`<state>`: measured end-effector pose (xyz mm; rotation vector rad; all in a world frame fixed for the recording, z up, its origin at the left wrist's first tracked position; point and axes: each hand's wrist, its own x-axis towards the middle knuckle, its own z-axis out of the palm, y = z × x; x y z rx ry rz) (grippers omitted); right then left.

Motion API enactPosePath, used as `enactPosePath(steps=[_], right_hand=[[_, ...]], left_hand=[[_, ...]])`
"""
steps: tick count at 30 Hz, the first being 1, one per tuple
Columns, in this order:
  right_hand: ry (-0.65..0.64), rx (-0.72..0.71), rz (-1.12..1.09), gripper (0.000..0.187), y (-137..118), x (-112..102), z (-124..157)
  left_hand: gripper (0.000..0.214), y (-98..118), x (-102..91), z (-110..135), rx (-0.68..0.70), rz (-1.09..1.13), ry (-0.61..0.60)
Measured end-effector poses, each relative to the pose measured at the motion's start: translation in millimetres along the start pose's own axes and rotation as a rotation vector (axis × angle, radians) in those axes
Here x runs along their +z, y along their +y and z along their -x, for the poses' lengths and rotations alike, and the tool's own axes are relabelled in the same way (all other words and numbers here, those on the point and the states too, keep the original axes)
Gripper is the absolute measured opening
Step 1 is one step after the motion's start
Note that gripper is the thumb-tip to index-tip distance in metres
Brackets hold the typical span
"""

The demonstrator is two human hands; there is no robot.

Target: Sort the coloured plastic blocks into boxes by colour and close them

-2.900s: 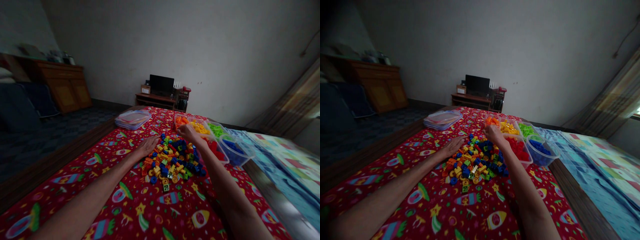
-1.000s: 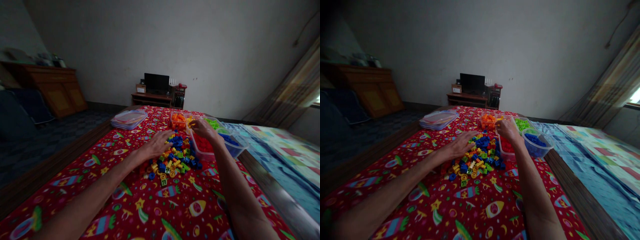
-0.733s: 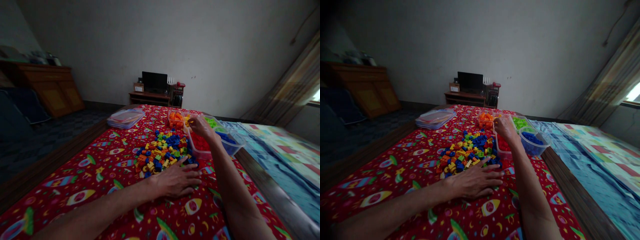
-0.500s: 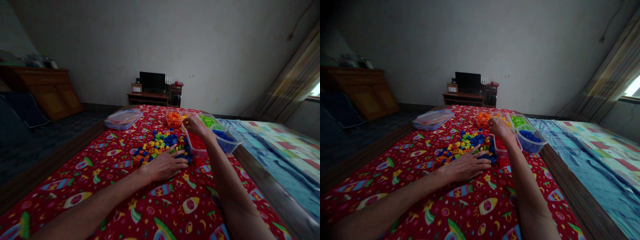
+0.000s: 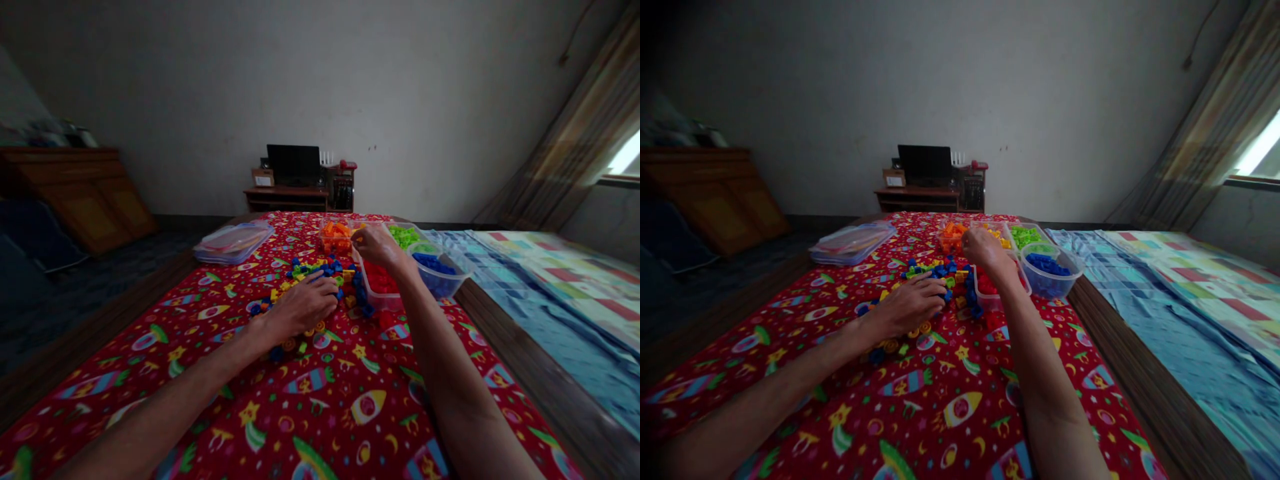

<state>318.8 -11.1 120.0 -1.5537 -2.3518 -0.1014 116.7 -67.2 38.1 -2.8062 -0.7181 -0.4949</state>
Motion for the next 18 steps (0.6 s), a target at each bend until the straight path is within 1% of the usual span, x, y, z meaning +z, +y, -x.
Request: enactPosePath(steps=[2,4,6,8,9,11,13,15,18], right_hand=[[0.021,0.004,0.007,0.028,-0.9,-0.8,0.9],[0.026,0.003,0.015,0.028,-2.5,-1.6,2.2],[0.017,0.005,0.022,0.029,-4.4,-2.6,3.7],[0.009,0.000,0.019,0.030,-6.1,-3.7,4.7],[0.006,-0.007,0.013,0.030,-6.8,-4.1,4.9],[0.004,-0.019,0.001,0.029,-7.8,-4.7,4.7],[0.002,-0.032,0.000,0.028,-8.5,-4.7,4.0],[-0.012,-0.038,0.006,0.027,-9.3,-4.2,3.7],[-0.026,-0.032,0.005,0.026,-11.4,-2.7,4.4]], left_hand=[[0.021,17.3,-1.9,-13.4,0.080,-0.014,0.043],[0.019,39.4,2.5,-31.1,0.226,-0.010,0.057],[0.022,59.5,13.7,-50.0,0.370,-0.012,0.023],[0.023,72.3,28.8,-65.9,0.452,-0.016,0.021],[0.025,75.1,36.4,-71.6,0.473,-0.019,0.013],[0.026,74.5,48.7,-76.9,0.471,-0.010,-0.006],[0.026,68.3,54.3,-74.1,0.433,-0.015,-0.033],[0.026,59.6,52.4,-64.8,0.386,-0.040,-0.059],[0.023,43.1,40.0,-45.5,0.323,-0.083,-0.116]])
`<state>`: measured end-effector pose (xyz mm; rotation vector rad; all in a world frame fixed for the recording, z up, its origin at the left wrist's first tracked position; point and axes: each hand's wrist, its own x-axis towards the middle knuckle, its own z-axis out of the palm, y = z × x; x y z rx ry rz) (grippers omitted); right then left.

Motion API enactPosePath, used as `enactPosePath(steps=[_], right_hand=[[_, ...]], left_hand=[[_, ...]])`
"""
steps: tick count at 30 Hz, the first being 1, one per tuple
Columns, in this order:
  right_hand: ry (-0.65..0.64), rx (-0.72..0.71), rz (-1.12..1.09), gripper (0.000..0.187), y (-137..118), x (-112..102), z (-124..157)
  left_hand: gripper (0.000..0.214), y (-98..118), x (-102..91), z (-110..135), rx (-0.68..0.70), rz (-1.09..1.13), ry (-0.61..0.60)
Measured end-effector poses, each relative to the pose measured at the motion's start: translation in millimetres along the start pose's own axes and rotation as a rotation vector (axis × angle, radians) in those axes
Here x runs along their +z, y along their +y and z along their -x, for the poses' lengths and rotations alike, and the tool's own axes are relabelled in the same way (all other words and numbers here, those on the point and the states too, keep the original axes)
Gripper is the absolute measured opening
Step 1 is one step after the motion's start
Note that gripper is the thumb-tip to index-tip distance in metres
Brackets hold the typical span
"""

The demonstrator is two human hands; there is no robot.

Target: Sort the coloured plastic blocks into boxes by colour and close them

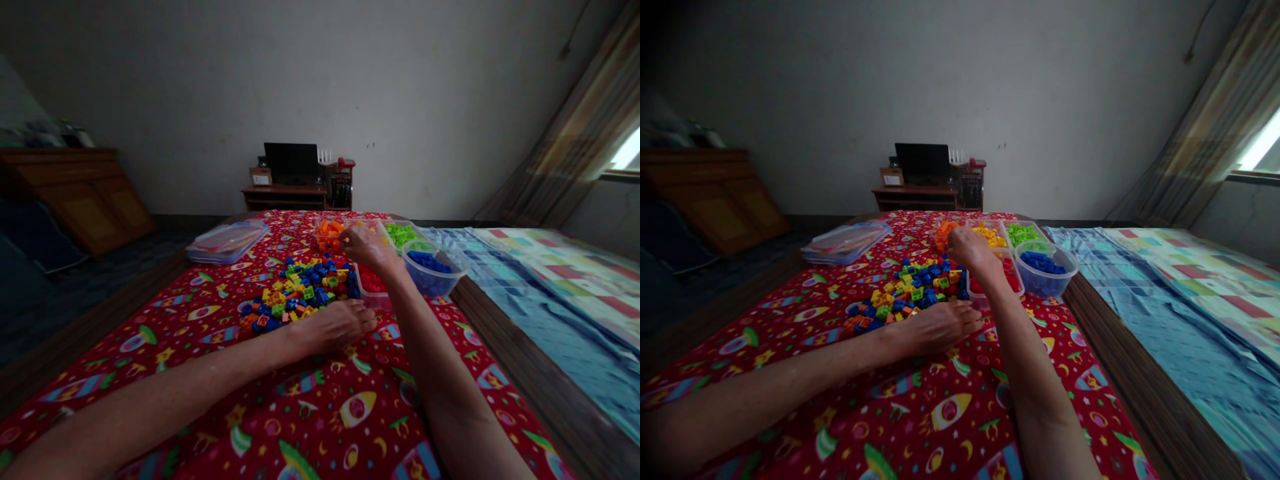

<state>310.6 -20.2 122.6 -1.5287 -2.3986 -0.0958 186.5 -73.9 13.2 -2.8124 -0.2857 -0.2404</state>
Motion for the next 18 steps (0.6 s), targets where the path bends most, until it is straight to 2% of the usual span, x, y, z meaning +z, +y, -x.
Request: enactPosePath(steps=[2,7,12,15,18], right_hand=[[0.009,0.009,0.003,0.026,-1.6,1.7,0.2],[-0.002,-0.010,0.026,0.025,-3.3,7.9,-3.8],[-0.026,-0.023,0.034,0.025,-3.7,10.3,-5.7],[-0.016,-0.025,0.019,0.025,-3.9,9.6,-4.2],[0.001,-0.030,0.005,0.024,-4.6,9.0,-2.4]], left_hand=[[0.021,-10.7,-7.1,16.1,-0.033,0.002,-0.046],[0.022,-50.3,-16.5,39.2,-0.125,0.053,-0.039],[0.022,-82.1,-23.1,50.4,-0.342,0.079,0.015],[0.029,-81.5,-31.4,69.3,-0.449,0.114,0.083],[0.037,-61.4,-39.0,100.5,-0.524,0.146,0.068]])
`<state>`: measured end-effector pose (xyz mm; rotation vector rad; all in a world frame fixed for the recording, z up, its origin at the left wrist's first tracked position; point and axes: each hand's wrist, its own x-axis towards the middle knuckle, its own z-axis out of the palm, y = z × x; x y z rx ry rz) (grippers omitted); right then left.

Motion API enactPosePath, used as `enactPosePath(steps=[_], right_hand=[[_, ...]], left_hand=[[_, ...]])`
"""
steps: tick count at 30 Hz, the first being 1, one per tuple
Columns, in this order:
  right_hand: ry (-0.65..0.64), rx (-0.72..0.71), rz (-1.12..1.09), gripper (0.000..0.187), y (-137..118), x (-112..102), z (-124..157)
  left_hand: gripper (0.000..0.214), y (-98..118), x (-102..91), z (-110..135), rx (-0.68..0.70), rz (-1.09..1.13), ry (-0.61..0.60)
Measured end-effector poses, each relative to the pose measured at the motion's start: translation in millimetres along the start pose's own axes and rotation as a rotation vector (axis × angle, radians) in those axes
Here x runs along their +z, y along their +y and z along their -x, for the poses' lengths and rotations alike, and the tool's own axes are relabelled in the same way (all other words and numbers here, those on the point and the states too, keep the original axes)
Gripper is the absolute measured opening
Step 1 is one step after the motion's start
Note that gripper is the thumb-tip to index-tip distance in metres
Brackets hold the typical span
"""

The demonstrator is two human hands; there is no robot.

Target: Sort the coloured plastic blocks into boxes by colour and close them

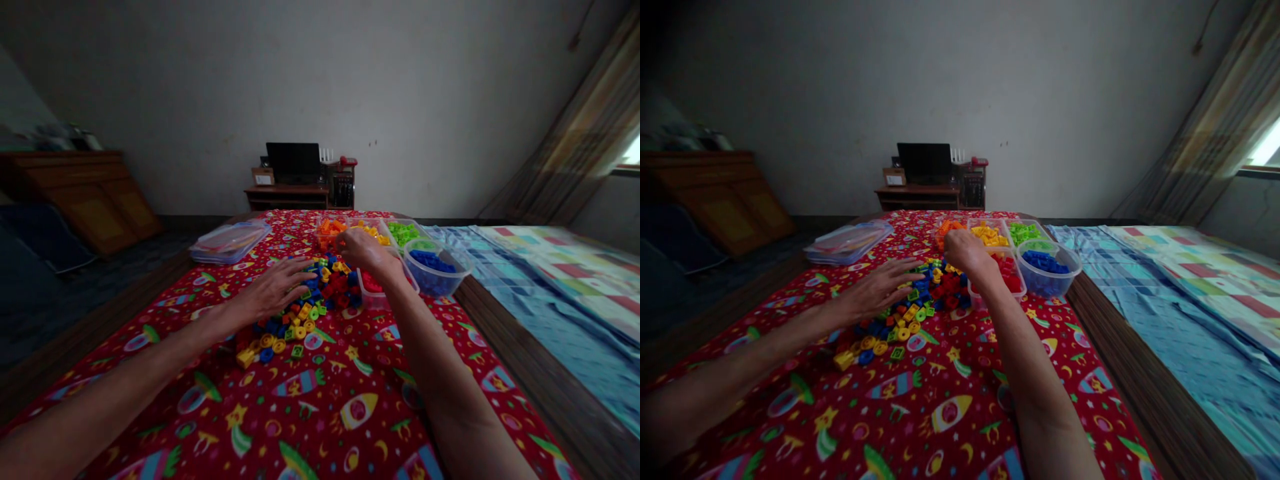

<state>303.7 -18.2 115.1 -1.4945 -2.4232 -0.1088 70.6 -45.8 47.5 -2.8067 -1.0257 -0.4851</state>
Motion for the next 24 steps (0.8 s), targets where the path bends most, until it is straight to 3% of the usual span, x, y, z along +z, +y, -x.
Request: enactPosePath(steps=[5,9,12,15,19,24], right_hand=[[-0.023,0.025,-0.022,0.026,-7.5,-2.0,2.8],[-0.053,0.007,-0.023,0.028,-14.8,-2.0,4.0],[-0.051,-0.005,-0.009,0.030,-16.3,0.5,3.7],[-0.060,-0.007,-0.004,0.031,-16.6,2.8,3.2],[-0.069,-0.003,0.009,0.031,-19.0,3.2,3.5],[-0.095,-0.012,0.025,0.033,-20.7,2.1,3.4]], left_hand=[[0.069,9.2,6.3,76.9,-0.182,-0.012,-0.127],[0.097,8.6,20.2,106.3,-0.376,0.037,-0.141],[0.101,14.5,24.7,100.9,-0.411,0.091,-0.142],[0.098,28.1,27.4,86.0,-0.374,0.122,-0.049],[0.077,42.3,33.8,70.4,-0.327,0.117,0.099],[0.051,45.3,36.6,54.5,-0.213,0.030,0.188]])
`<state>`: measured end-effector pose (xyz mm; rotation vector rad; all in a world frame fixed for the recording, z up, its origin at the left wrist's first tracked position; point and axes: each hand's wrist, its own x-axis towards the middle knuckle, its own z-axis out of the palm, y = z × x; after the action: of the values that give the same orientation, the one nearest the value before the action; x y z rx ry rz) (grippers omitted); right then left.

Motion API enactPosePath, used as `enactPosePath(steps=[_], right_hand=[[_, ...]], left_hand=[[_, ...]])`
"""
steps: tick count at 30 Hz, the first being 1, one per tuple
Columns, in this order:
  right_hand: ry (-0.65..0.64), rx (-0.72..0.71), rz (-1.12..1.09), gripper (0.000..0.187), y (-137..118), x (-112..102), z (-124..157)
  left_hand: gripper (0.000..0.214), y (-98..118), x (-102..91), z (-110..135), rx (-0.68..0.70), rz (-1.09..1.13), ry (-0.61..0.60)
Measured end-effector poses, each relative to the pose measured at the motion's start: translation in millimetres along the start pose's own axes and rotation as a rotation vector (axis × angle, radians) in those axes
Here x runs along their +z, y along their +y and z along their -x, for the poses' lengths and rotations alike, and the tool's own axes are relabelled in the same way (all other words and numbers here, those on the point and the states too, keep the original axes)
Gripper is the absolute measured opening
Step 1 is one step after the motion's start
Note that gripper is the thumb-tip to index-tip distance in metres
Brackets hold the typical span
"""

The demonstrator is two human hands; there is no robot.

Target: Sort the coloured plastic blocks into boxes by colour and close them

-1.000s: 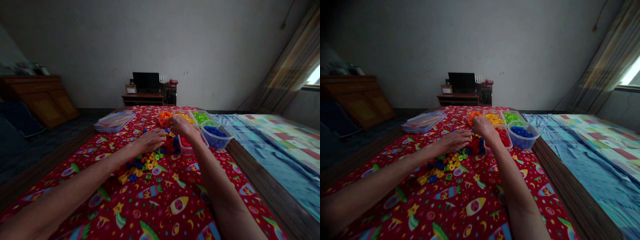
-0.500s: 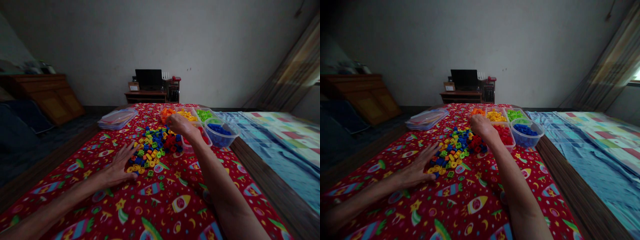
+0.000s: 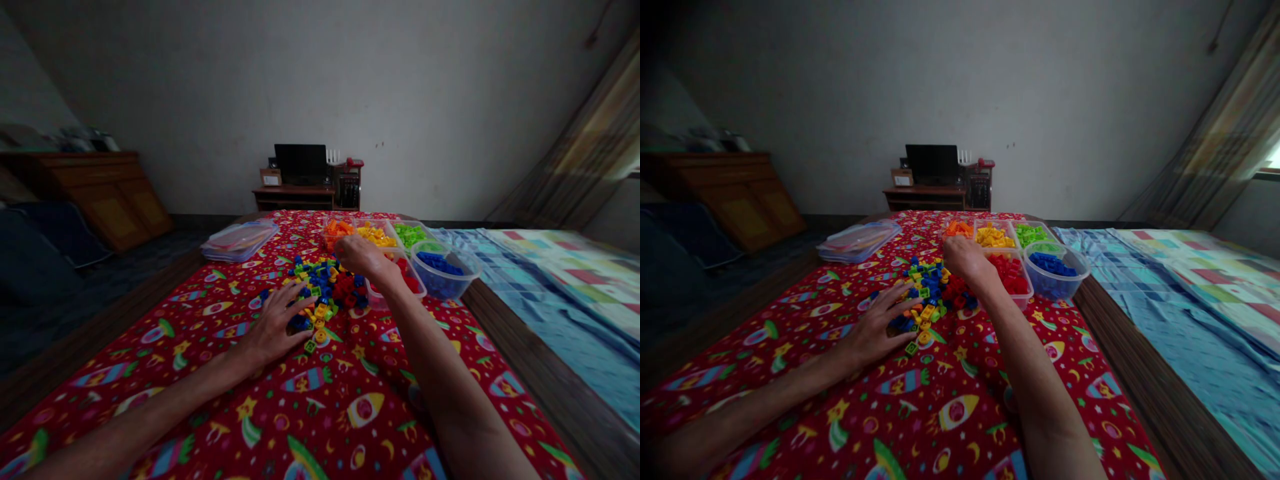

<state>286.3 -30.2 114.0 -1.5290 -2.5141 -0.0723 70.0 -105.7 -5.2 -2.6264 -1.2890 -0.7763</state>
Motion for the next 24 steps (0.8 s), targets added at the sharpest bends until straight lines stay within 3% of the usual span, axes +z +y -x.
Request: enactPosePath(steps=[6,12,15,19,24], right_hand=[[-0.010,0.008,0.019,0.034,3.2,2.6,-2.2],[-0.004,0.004,0.029,0.033,2.6,3.7,-2.0],[-0.030,0.015,0.025,0.031,1.6,1.8,-1.4],[-0.020,0.008,-0.008,0.031,2.5,0.2,-1.4],[0.002,0.015,-0.035,0.034,2.6,0.9,-1.9]], left_hand=[[0.045,-0.5,6.7,-37.4,0.102,-0.056,0.020],[0.045,-34.0,36.1,-98.7,-0.039,0.106,0.143],[0.045,-46.7,37.1,-118.0,-0.131,0.199,0.136],[0.055,-54.6,11.4,-105.1,-0.166,0.212,0.062],[0.078,-65.7,-18.9,-36.5,-0.205,0.059,-0.194]])
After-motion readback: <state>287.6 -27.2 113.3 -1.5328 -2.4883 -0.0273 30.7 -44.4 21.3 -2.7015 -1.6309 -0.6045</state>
